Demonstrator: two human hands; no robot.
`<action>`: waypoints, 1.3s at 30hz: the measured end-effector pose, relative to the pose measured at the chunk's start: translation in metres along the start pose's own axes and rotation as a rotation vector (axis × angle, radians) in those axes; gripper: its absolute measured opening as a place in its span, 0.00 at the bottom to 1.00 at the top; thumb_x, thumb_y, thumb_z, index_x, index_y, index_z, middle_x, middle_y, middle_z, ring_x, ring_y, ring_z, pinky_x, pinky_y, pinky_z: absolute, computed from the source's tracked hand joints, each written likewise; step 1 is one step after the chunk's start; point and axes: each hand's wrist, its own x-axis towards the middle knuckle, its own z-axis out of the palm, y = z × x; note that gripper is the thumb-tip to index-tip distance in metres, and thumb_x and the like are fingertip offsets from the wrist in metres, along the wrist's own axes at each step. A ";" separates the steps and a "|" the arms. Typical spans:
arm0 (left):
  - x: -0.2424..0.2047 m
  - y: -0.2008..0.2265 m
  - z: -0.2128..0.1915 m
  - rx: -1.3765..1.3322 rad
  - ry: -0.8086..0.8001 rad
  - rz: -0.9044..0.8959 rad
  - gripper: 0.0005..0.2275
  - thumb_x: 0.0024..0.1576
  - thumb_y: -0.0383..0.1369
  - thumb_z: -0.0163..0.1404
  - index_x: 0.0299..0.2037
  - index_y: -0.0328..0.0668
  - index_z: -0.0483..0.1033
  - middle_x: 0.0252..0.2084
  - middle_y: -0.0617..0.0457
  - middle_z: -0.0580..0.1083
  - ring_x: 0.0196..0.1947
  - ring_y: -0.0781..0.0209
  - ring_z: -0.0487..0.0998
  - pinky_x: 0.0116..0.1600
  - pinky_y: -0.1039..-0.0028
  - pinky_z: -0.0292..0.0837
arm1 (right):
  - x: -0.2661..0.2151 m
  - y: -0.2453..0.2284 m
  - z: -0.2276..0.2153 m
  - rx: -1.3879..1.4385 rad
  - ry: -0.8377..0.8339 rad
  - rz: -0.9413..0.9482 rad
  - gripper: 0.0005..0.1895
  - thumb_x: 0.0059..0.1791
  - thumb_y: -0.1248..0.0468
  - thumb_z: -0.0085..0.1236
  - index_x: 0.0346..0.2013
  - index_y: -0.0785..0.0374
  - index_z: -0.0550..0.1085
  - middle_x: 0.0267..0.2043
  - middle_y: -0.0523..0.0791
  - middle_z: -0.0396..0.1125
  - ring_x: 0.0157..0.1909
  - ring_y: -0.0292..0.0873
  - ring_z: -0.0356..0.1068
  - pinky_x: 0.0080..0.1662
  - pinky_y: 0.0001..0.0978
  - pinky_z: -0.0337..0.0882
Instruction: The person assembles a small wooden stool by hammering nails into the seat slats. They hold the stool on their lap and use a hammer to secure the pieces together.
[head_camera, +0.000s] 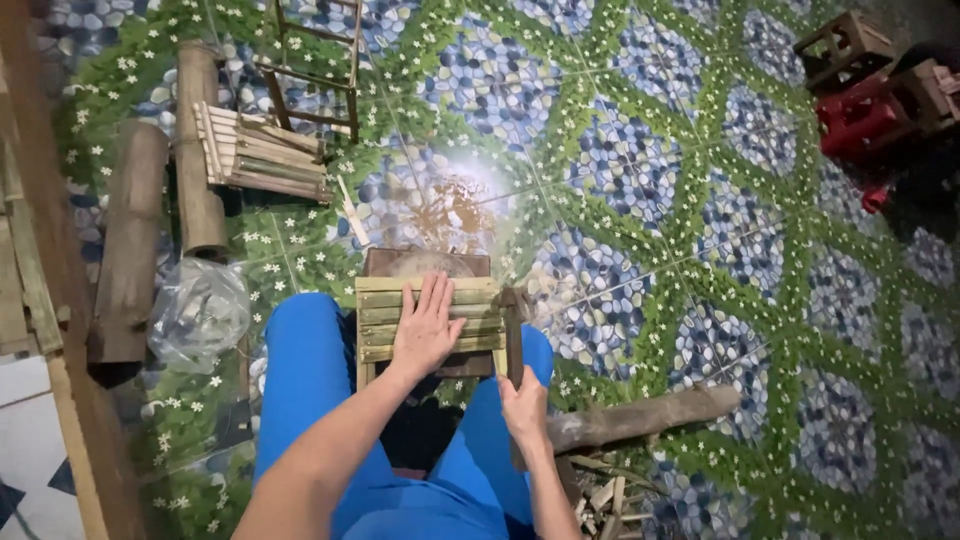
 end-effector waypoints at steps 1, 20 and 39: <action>0.001 -0.001 0.000 0.003 0.002 -0.005 0.32 0.68 0.53 0.30 0.76 0.39 0.51 0.79 0.48 0.49 0.79 0.48 0.45 0.81 0.44 0.40 | -0.005 -0.008 -0.004 -0.001 -0.003 -0.005 0.12 0.51 0.56 0.57 0.40 0.62 0.76 0.35 0.50 0.76 0.38 0.51 0.76 0.41 0.44 0.72; 0.004 0.004 -0.005 -0.041 -0.022 -0.036 0.32 0.65 0.55 0.36 0.72 0.41 0.61 0.76 0.48 0.58 0.77 0.51 0.53 0.78 0.43 0.40 | -0.038 -0.034 -0.021 0.251 0.035 0.157 0.10 0.51 0.63 0.58 0.28 0.62 0.70 0.16 0.47 0.66 0.15 0.42 0.66 0.20 0.34 0.65; 0.006 0.006 -0.014 -0.130 -0.046 -0.074 0.31 0.64 0.54 0.40 0.70 0.40 0.63 0.76 0.45 0.58 0.77 0.50 0.53 0.78 0.42 0.41 | -0.035 -0.019 -0.015 0.130 0.033 0.111 0.09 0.50 0.63 0.62 0.26 0.61 0.74 0.17 0.49 0.70 0.17 0.43 0.71 0.21 0.35 0.70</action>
